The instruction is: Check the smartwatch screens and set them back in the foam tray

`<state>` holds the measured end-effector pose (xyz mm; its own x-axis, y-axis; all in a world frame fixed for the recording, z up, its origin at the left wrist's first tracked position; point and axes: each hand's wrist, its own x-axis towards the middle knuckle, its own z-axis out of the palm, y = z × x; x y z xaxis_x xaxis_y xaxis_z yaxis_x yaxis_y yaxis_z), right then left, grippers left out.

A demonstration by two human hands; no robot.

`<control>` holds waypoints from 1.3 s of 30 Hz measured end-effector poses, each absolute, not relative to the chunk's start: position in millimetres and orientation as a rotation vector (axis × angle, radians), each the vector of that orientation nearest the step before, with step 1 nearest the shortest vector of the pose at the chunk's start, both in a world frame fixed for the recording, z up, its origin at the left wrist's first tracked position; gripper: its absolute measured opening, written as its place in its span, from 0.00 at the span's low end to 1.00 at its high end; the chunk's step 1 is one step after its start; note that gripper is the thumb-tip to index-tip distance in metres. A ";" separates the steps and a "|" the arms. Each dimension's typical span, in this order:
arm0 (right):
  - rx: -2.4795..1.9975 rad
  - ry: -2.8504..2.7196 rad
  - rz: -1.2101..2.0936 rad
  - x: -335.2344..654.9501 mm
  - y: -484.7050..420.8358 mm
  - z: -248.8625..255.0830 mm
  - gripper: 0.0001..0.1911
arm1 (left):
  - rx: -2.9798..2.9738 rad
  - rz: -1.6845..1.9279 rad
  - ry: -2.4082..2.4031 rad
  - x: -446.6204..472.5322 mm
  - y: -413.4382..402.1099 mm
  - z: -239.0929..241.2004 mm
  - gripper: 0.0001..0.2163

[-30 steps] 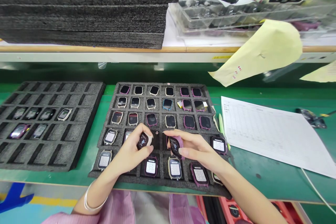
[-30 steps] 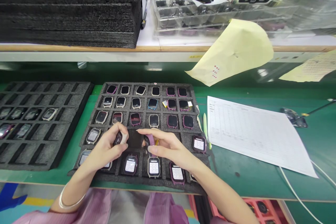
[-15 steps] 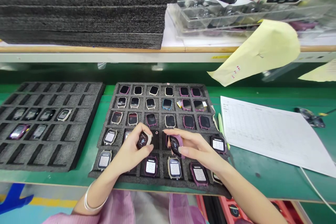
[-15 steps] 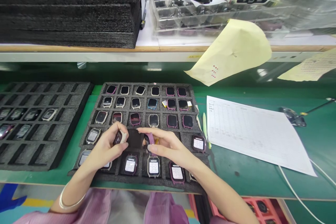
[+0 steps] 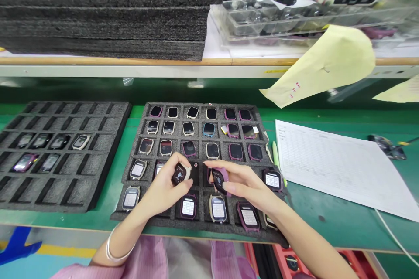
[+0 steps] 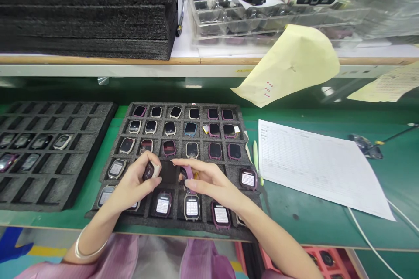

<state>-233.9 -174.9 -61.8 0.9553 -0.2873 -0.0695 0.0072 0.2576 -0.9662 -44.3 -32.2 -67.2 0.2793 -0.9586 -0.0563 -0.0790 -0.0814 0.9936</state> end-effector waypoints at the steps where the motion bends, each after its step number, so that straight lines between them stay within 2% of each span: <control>1: -1.302 0.254 -0.203 -234.1 -174.8 -61.5 0.23 | 1.441 -0.991 -1.046 -44.4 -32.5 -66.7 0.08; 27: -1.301 0.265 -0.275 -236.0 -174.6 -60.4 0.19 | 1.458 -0.956 -1.008 -43.7 -31.2 -63.2 0.09; 32: -1.306 0.255 -0.257 -235.9 -175.7 -62.0 0.21 | 1.454 -1.029 -0.953 -44.9 -30.9 -63.8 0.08; 39: -1.277 0.311 -0.151 -232.2 -174.9 -72.0 0.25 | 1.219 -1.258 -0.810 -46.5 -33.7 -70.4 0.21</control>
<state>-232.2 -174.9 -72.0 0.9484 -0.2819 -0.1450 -0.0608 0.2872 -0.9559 -46.5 -33.7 -70.4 0.1875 -0.9686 -0.1634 0.2523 -0.1133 0.9610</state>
